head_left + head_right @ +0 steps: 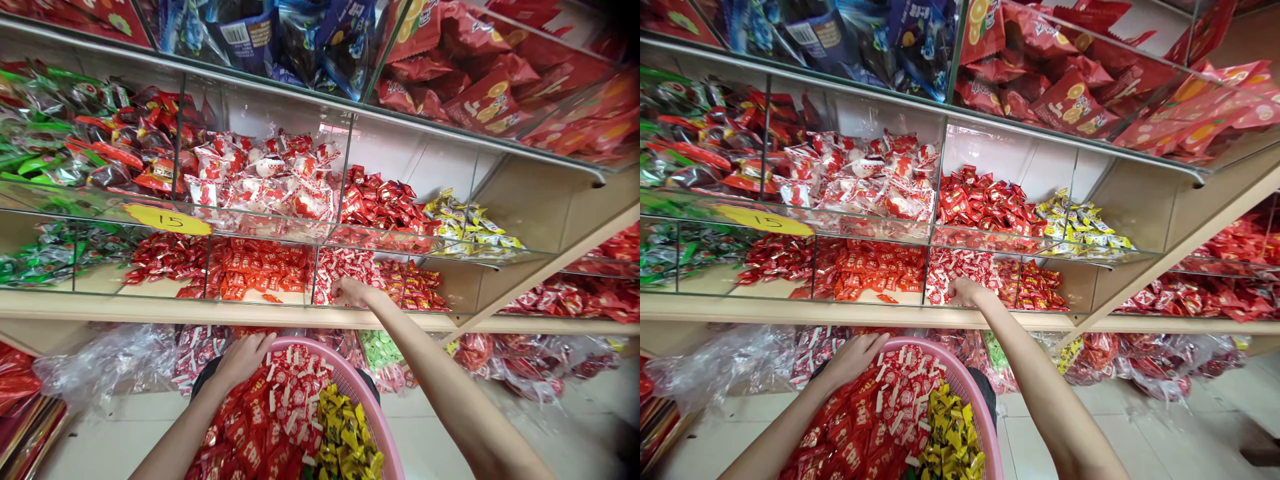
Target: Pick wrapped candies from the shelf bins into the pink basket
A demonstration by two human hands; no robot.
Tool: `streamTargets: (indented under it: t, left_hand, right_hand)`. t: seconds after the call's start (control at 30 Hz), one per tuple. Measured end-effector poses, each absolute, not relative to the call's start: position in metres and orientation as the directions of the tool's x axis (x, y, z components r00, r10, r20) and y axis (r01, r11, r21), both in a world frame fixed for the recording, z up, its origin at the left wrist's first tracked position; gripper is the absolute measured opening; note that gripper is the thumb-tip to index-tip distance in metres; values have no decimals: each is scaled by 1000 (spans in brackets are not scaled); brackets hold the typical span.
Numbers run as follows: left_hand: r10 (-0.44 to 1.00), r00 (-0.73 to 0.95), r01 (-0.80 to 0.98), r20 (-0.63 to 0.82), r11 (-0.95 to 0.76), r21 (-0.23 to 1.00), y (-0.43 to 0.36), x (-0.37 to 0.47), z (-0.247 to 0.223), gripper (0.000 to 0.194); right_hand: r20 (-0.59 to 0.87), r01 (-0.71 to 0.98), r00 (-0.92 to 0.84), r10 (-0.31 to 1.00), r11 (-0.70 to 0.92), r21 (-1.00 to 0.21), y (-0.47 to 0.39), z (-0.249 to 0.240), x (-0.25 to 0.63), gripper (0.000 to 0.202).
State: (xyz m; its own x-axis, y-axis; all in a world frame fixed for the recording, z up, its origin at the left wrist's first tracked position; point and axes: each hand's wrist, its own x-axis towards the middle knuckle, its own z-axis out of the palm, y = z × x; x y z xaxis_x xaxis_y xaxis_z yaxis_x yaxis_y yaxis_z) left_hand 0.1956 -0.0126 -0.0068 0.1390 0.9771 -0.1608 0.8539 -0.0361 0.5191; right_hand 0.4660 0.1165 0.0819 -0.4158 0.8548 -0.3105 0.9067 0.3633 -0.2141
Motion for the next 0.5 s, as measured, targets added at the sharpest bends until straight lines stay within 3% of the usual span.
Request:
streamTargets:
  t: [0.5]
  left_hand:
    - [976, 128, 847, -176, -15, 531, -12, 197, -7, 59]
  right_hand:
    - [-203, 837, -539, 818, 492, -239, 114, 80, 476, 19]
